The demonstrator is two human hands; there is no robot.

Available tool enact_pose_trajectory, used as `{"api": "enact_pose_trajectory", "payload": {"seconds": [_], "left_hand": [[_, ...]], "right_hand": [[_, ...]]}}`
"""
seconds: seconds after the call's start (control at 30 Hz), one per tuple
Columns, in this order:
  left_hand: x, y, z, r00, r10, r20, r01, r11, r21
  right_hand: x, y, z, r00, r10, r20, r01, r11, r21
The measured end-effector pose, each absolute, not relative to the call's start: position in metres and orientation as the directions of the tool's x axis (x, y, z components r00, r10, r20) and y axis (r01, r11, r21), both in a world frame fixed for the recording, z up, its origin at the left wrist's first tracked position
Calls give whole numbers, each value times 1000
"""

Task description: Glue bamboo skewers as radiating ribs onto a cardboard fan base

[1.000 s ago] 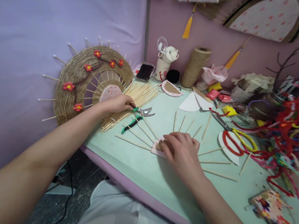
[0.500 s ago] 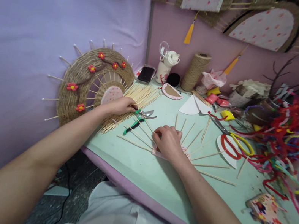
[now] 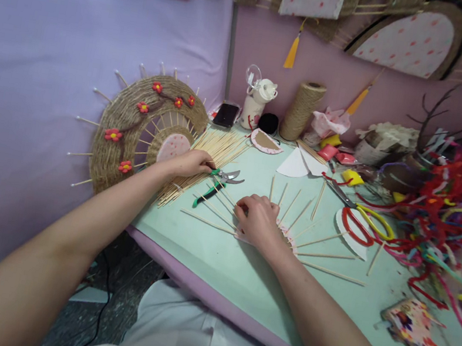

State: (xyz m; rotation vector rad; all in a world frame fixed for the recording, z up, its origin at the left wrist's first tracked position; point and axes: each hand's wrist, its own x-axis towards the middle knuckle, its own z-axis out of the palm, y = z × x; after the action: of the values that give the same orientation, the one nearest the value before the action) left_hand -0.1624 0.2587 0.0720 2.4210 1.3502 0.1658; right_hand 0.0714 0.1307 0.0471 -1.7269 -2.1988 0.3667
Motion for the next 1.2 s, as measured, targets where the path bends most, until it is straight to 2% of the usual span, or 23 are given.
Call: {"api": "enact_pose_trajectory", "payload": {"seconds": [0.33, 0.83, 1.07, 1.2], "left_hand": [[-157, 267, 69, 562, 825, -58, 781, -506, 365], [-157, 269, 63, 561, 828, -21, 761, -504, 409], [-161, 264, 62, 625, 757, 191, 655, -642, 399], [-160, 253, 67, 674, 729, 120, 644, -659, 388]], "right_hand": [[70, 132, 44, -203, 972, 119, 884, 234, -405], [72, 131, 48, -154, 984, 85, 907, 175, -382], [72, 132, 46, -145, 985, 91, 905, 169, -391], [72, 131, 46, -147, 984, 97, 905, 173, -388]]}}
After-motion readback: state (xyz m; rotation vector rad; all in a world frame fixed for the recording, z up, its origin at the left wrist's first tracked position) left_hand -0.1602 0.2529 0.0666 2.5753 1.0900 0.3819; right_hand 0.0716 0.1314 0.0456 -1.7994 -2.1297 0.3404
